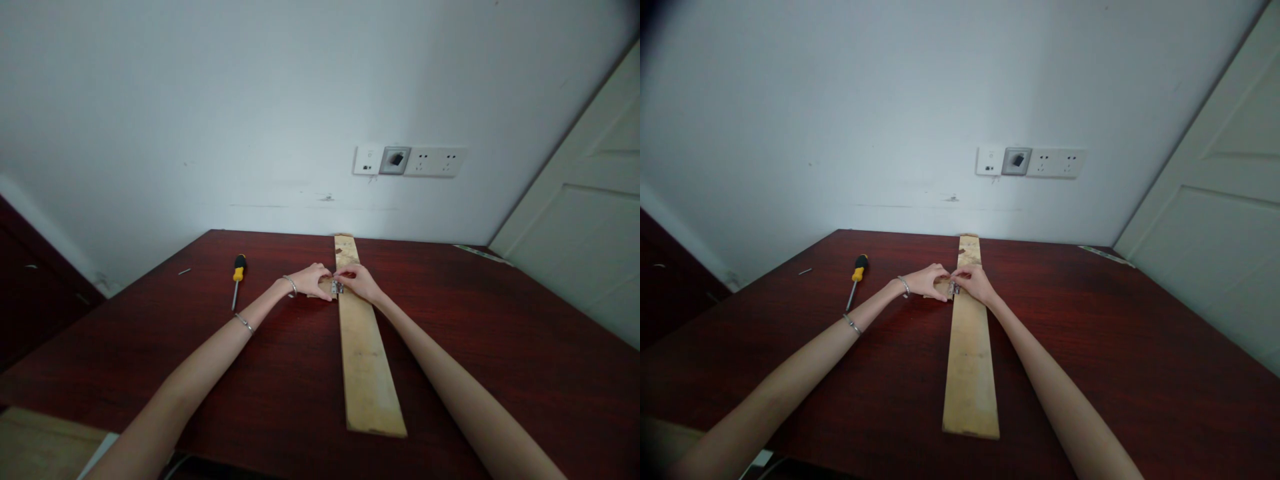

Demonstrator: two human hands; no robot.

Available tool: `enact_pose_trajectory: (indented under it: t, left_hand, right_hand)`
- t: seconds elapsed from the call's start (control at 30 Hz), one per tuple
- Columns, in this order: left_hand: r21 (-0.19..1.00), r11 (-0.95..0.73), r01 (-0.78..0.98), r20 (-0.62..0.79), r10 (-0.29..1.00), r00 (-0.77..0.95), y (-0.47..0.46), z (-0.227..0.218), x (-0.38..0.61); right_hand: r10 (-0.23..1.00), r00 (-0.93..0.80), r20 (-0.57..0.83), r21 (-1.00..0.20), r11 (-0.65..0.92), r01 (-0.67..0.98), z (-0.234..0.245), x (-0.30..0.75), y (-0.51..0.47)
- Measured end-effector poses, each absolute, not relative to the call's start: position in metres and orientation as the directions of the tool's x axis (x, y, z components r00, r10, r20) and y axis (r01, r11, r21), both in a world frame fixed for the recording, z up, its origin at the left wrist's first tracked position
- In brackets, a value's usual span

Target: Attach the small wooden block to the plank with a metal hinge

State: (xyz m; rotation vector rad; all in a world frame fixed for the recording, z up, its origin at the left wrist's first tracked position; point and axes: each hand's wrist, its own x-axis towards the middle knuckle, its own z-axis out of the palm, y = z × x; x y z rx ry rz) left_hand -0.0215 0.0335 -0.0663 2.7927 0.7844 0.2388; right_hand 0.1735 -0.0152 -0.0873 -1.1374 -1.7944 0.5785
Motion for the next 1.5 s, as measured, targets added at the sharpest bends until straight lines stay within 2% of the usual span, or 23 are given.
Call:
enact_pose_trajectory:
  t: [1.07, 1.5]
  left_hand:
    - [0.262, -0.822, 0.505, 0.105, 0.544, 0.832, 0.0312, -0.0649, -0.0205]
    - [0.268, -0.819, 0.507, 0.097, 0.547, 0.832, 0.0320, -0.0646, -0.0198]
  right_hand:
    - [0.845, -0.266, 0.465, -0.606, 0.522, 0.600, -0.0862, 0.1724, -0.0165]
    - [0.846, -0.262, 0.464, -0.601, 0.518, 0.608, -0.0903, 0.1733, -0.0138]
